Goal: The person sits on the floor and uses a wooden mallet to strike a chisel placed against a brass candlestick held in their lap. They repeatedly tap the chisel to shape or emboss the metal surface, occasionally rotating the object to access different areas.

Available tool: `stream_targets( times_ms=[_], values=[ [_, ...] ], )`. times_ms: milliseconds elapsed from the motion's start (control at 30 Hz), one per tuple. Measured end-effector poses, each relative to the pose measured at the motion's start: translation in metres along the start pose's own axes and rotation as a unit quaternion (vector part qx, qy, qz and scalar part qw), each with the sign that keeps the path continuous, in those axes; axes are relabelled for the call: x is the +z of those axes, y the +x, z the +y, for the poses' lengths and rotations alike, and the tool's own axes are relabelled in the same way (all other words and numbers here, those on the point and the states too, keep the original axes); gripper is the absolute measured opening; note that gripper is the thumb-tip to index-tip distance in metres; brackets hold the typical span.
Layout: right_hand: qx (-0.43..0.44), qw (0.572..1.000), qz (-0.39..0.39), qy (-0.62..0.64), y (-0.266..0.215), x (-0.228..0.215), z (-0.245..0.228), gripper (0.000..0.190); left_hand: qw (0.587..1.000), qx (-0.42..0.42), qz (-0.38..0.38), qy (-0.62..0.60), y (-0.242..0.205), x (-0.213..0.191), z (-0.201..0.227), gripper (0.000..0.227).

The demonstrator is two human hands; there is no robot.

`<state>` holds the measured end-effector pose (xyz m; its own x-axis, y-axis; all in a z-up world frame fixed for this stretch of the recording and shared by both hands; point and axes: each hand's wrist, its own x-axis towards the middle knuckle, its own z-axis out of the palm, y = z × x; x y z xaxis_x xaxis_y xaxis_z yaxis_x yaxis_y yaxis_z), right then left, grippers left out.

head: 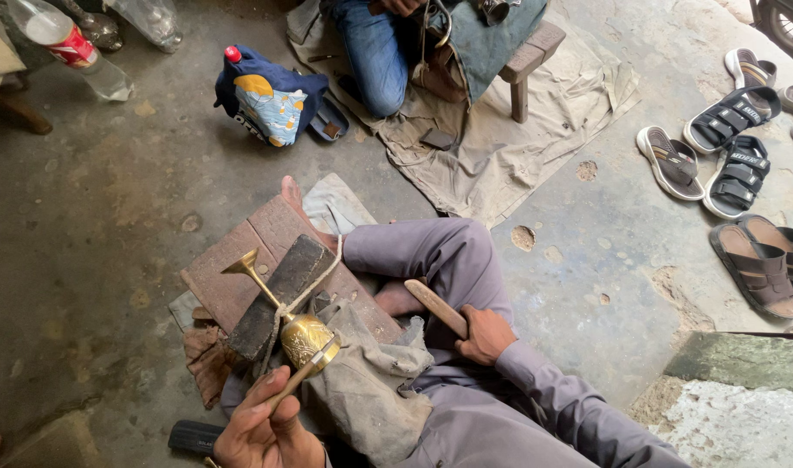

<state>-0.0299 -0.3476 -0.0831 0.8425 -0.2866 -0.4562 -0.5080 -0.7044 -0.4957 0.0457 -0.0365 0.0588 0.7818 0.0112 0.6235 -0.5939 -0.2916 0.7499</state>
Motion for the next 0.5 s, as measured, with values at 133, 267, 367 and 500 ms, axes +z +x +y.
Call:
stream_targets(
  times_ms=[133, 267, 367, 500],
  values=[
    [-0.001, 1.0, 0.001, 0.003, -0.001, -0.001, -0.003, 0.045, 0.999, 0.016, -0.026, -0.023, 0.005, 0.0, 0.007, 0.029],
    [0.0, 1.0, 0.006, 0.001, -0.001, 0.0, -0.002, 0.044, 0.995, 0.054, -0.075, -0.023, 0.016, 0.001, 0.016, 0.02],
    [-0.01, 1.0, 0.009, -0.005, -0.003, 0.003, -0.002, 0.044, 0.992, 0.008, -0.124, -0.025, 0.011, 0.008, 0.028, 0.014],
    [-0.012, 1.0, 0.013, -0.011, -0.001, 0.003, 0.001, 0.045, 0.989, -0.038, -0.142, 0.006, -0.003, 0.025, 0.038, 0.013]
  ],
)
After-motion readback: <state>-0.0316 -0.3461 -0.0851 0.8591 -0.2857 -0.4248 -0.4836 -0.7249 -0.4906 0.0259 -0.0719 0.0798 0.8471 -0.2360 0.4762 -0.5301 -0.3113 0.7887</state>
